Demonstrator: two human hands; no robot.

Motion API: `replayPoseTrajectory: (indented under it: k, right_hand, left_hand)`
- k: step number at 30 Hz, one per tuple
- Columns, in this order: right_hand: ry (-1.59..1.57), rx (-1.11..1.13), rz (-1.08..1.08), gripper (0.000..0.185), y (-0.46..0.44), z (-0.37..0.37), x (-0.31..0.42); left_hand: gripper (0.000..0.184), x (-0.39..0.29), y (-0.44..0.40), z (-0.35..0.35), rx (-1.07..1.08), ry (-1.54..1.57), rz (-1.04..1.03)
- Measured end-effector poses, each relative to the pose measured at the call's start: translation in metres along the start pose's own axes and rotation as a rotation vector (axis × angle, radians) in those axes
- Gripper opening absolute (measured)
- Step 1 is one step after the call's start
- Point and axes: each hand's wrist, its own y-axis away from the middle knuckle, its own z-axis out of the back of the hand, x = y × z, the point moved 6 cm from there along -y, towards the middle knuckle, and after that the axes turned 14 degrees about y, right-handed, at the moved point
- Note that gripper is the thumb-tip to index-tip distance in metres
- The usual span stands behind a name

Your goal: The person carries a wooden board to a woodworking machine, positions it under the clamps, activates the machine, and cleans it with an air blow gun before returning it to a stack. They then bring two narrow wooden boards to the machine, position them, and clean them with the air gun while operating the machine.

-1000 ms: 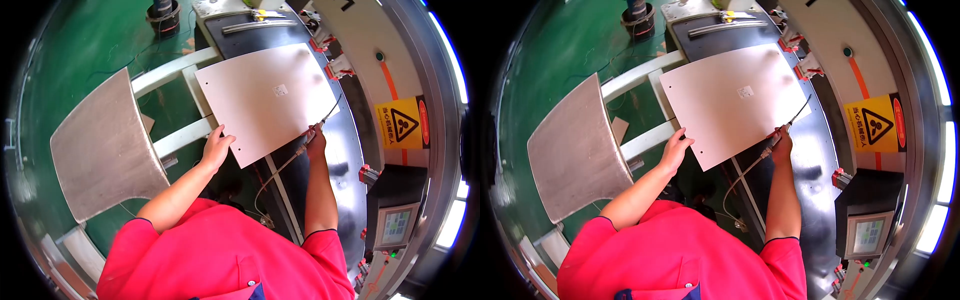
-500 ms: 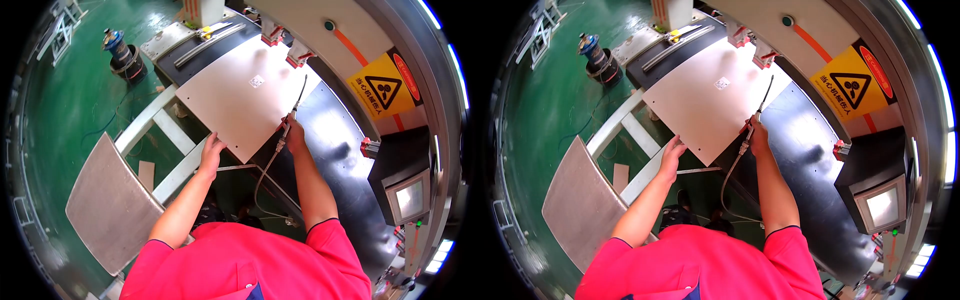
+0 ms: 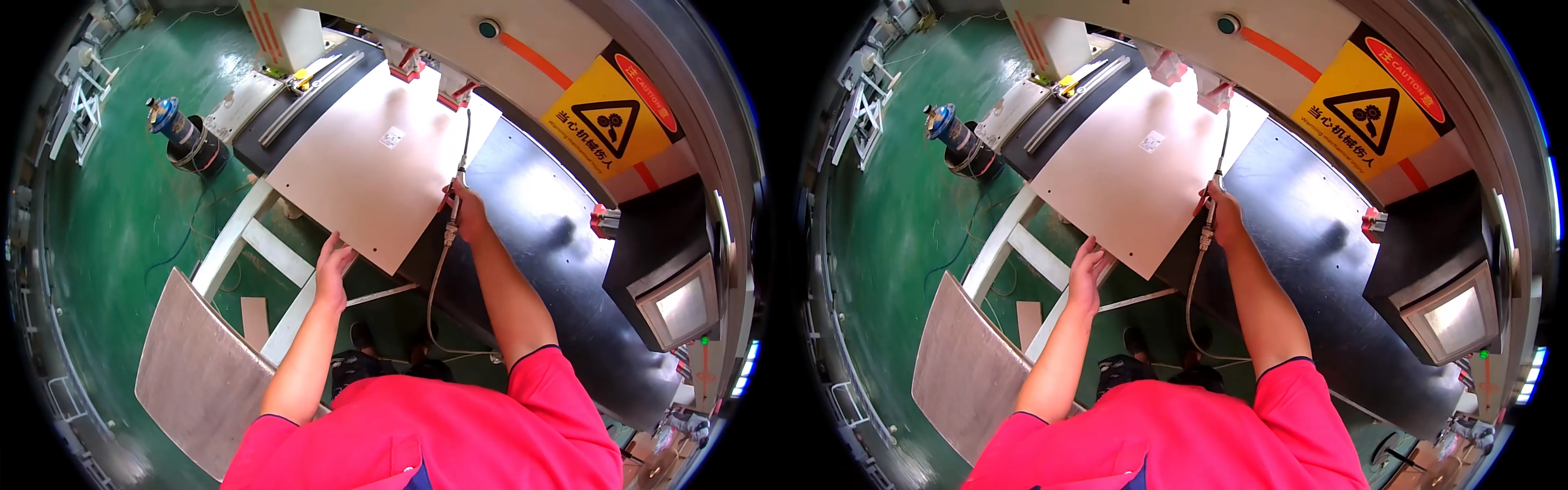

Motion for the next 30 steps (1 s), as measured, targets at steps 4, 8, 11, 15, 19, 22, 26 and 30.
replayPoseTrajectory:
  k: [4, 8, 11, 15, 19, 22, 26, 30]
  right_hand:
    - [-0.016, 0.010, -0.026, 0.034, -0.002, -0.010, 0.009]
    - [-0.055, -0.001, -0.081, 0.034, -0.007, -0.011, 0.003]
    - [-0.045, 0.072, -0.075, 0.033, -0.012, -0.007, -0.002]
    - [-0.016, -0.067, -0.051, 0.033, -0.011, -0.002, -0.001]
    - [0.095, -0.145, -0.120, 0.037, 0.034, 0.001, 0.018]
    - [0.291, -0.146, -0.061, 0.038, 0.084, -0.007, 0.041]
    - [0.484, -0.125, 0.084, 0.035, 0.137, -0.038, 0.072]
    - [0.566, -0.176, 0.203, 0.035, 0.172, -0.062, 0.131]
  left_hand:
    - [0.063, -0.004, -0.007, 0.002, 0.001, -0.057, -0.027]
    - [0.065, -0.007, -0.014, 0.008, 0.018, -0.092, -0.037]
    - [0.067, -0.008, -0.015, 0.009, 0.039, -0.078, -0.036]
    - [0.068, -0.010, -0.011, 0.008, 0.055, -0.055, -0.042]
    - [0.068, -0.011, -0.007, 0.008, 0.084, -0.057, -0.028]
    - [0.069, -0.008, -0.008, 0.010, 0.115, -0.070, -0.024]
    - [0.068, -0.008, -0.005, 0.011, 0.120, -0.080, -0.009]
    - [0.067, -0.005, -0.006, 0.013, 0.128, -0.070, -0.005]
